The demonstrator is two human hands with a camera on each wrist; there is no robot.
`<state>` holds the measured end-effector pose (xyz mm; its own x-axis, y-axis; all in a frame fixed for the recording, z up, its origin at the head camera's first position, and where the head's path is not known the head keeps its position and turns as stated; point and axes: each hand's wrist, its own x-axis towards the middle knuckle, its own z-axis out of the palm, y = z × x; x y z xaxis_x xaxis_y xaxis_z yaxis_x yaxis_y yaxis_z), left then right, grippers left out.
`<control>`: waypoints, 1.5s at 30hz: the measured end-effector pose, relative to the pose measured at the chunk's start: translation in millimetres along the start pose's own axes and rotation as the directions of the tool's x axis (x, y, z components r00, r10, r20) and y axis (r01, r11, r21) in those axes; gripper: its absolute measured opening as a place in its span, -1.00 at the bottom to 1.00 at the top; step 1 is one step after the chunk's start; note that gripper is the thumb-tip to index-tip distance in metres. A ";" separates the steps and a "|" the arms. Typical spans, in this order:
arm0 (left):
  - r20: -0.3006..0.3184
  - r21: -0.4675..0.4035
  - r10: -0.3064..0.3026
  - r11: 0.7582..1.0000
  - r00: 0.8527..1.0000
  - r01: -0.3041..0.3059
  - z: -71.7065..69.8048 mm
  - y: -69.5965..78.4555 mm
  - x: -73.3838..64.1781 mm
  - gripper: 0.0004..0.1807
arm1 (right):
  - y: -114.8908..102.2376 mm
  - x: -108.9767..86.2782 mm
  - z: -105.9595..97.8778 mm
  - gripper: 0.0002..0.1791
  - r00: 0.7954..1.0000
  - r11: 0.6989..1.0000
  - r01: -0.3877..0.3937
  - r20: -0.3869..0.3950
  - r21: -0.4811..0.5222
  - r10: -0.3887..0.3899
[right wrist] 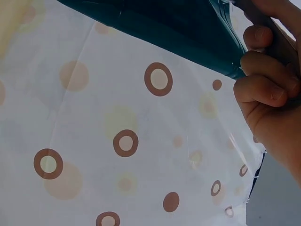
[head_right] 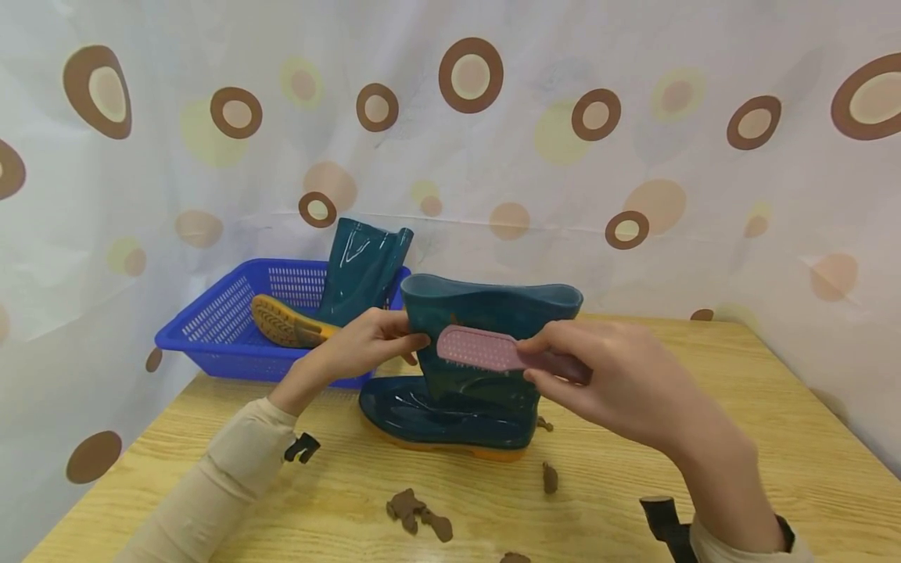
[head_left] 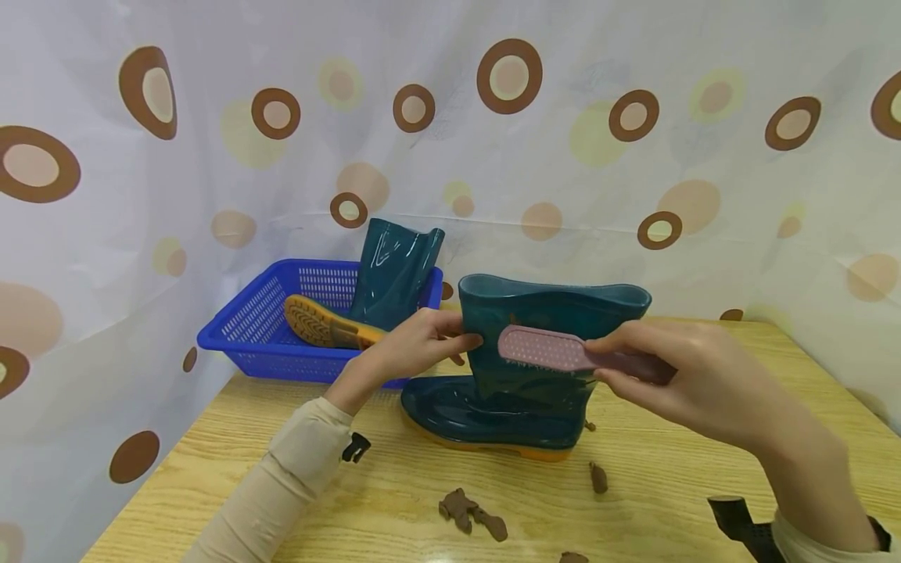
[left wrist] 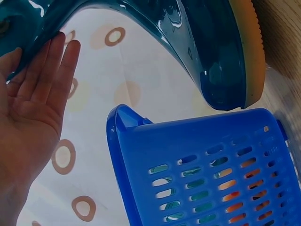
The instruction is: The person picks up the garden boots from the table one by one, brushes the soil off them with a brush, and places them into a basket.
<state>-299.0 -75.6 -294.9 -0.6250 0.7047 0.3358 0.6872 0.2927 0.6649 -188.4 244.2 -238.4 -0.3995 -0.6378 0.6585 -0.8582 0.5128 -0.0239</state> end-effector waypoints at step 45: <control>-0.021 0.075 -0.003 0.997 1.000 0.005 -0.8 -0.1 -1.1 -0.75 | -1.0 -2.5 -11.2 -0.61 1.000 0.992 -0.016 -0.010 -0.125 0.015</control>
<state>-298.8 -77.0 -294.8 -0.6348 0.6902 0.3473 0.7099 0.3436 0.6148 -183.0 251.7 -231.6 -0.4091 -0.6239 0.6659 -0.8045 0.5910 0.0595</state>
